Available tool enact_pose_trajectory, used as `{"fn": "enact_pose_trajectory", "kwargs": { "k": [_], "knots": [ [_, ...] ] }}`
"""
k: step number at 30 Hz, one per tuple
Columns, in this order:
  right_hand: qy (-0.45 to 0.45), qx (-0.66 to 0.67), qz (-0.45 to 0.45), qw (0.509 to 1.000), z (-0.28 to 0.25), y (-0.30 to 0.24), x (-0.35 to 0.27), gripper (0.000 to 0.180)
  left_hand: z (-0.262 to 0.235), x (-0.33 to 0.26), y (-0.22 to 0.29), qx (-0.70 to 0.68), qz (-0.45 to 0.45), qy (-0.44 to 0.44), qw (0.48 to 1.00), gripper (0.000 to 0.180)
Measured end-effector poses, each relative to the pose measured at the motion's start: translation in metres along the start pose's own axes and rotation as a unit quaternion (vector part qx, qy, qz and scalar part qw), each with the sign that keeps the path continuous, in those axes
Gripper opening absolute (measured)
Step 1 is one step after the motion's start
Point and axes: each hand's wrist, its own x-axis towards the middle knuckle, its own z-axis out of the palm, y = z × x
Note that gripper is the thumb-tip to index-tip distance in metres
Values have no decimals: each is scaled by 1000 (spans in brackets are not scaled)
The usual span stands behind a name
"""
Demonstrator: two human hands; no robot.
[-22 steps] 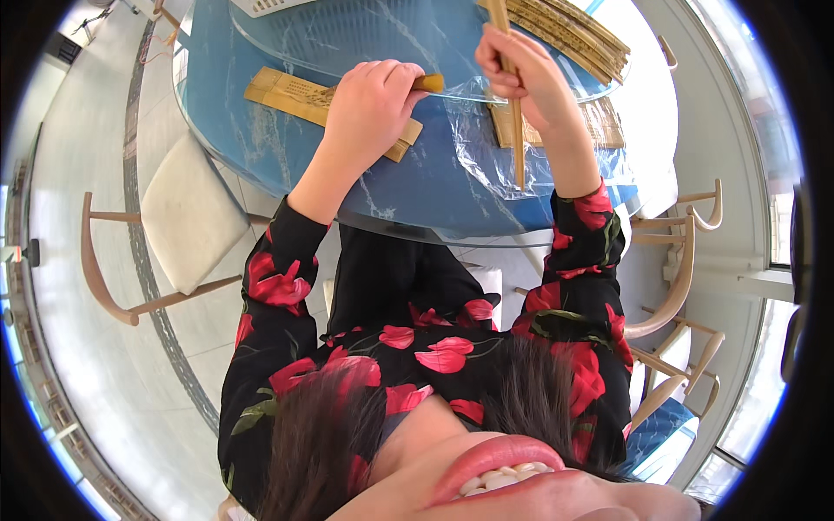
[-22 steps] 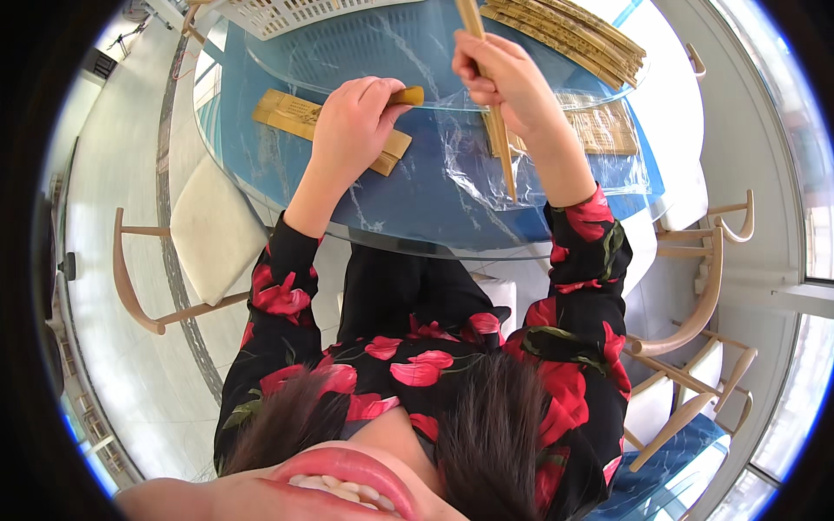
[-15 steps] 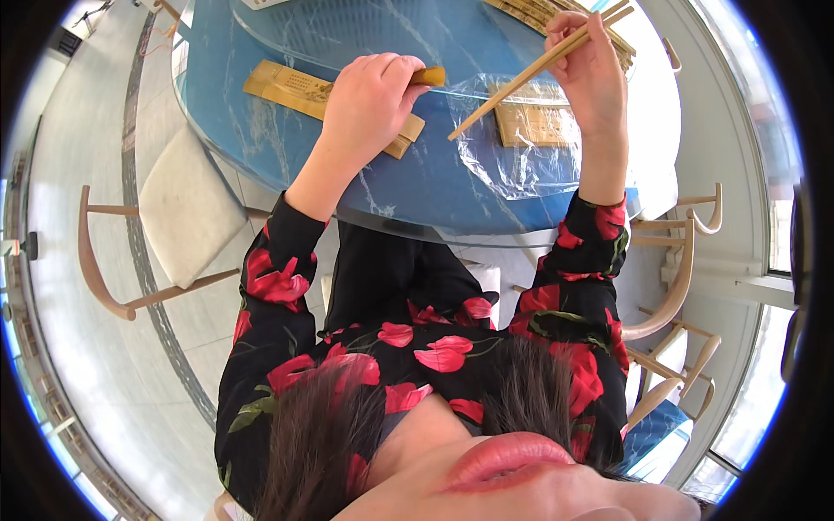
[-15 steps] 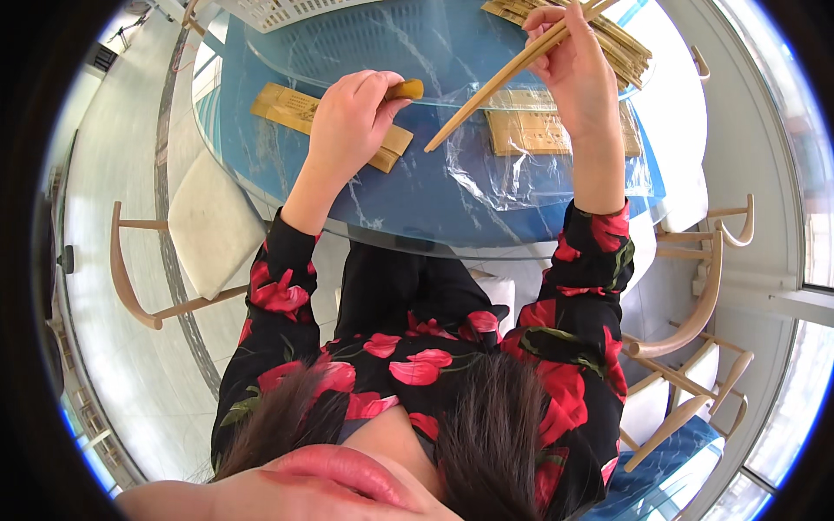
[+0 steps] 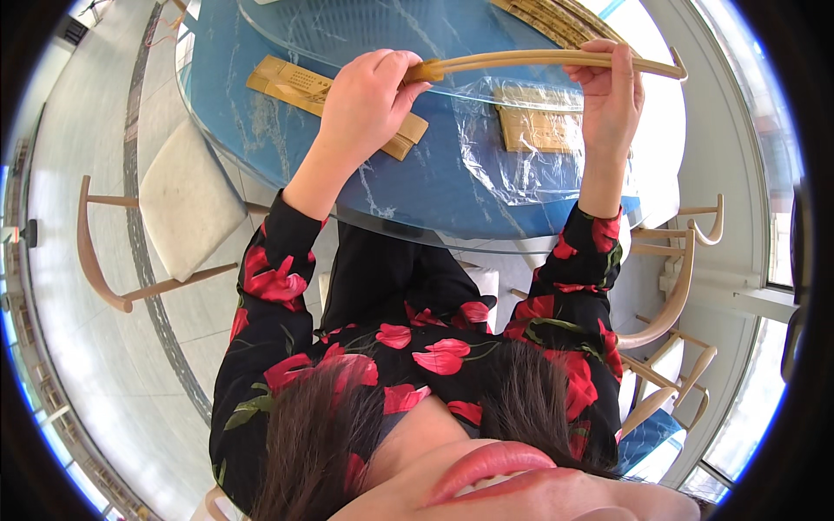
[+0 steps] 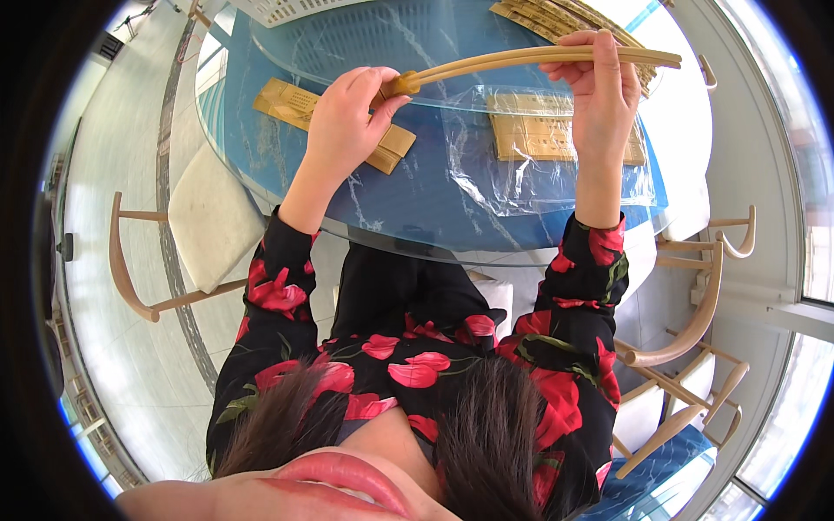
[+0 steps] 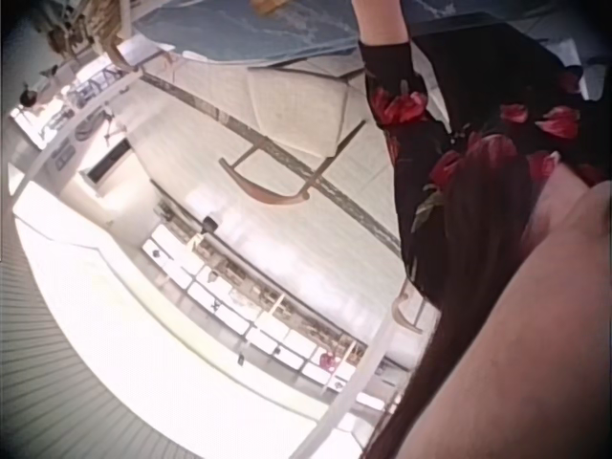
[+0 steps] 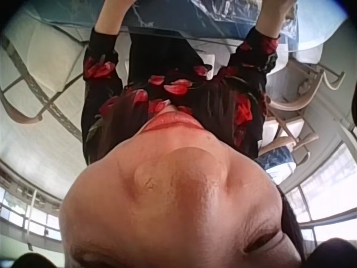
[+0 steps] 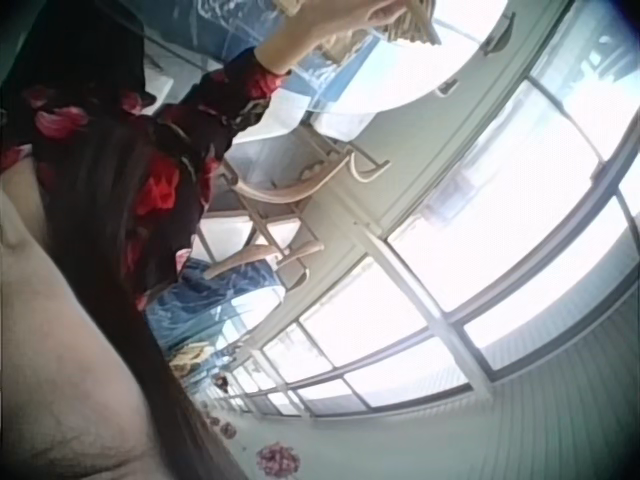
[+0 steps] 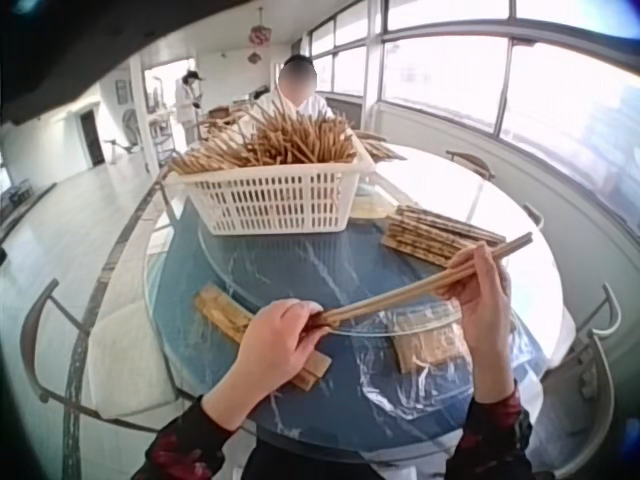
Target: The person assembles thin bamboo strips by hand, inserting them into a flat bamboo frame and securing them with a thin stick. The person repeatedly picks up strips from a basket and a stack on the table, aligns them, and inserts them into the frame.
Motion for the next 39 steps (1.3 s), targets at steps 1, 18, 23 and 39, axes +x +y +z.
{"fn": "enact_pose_trajectory", "kwargs": {
  "k": [1,18,23,39],
  "knots": [
    [-6,1,5,1000,0,0,0,39,0,0,1,-2,-5,-5,1000,27],
    [-25,59,125,990,15,26,-11,30,-8,2,-9,-272,-209,-99,934,10],
    [-37,55,90,994,21,20,-13,29,-9,2,-6,-240,-207,-73,946,7],
    [-116,-1,52,992,67,34,-45,29,12,48,43,-4,48,66,997,12]
  ]
}}
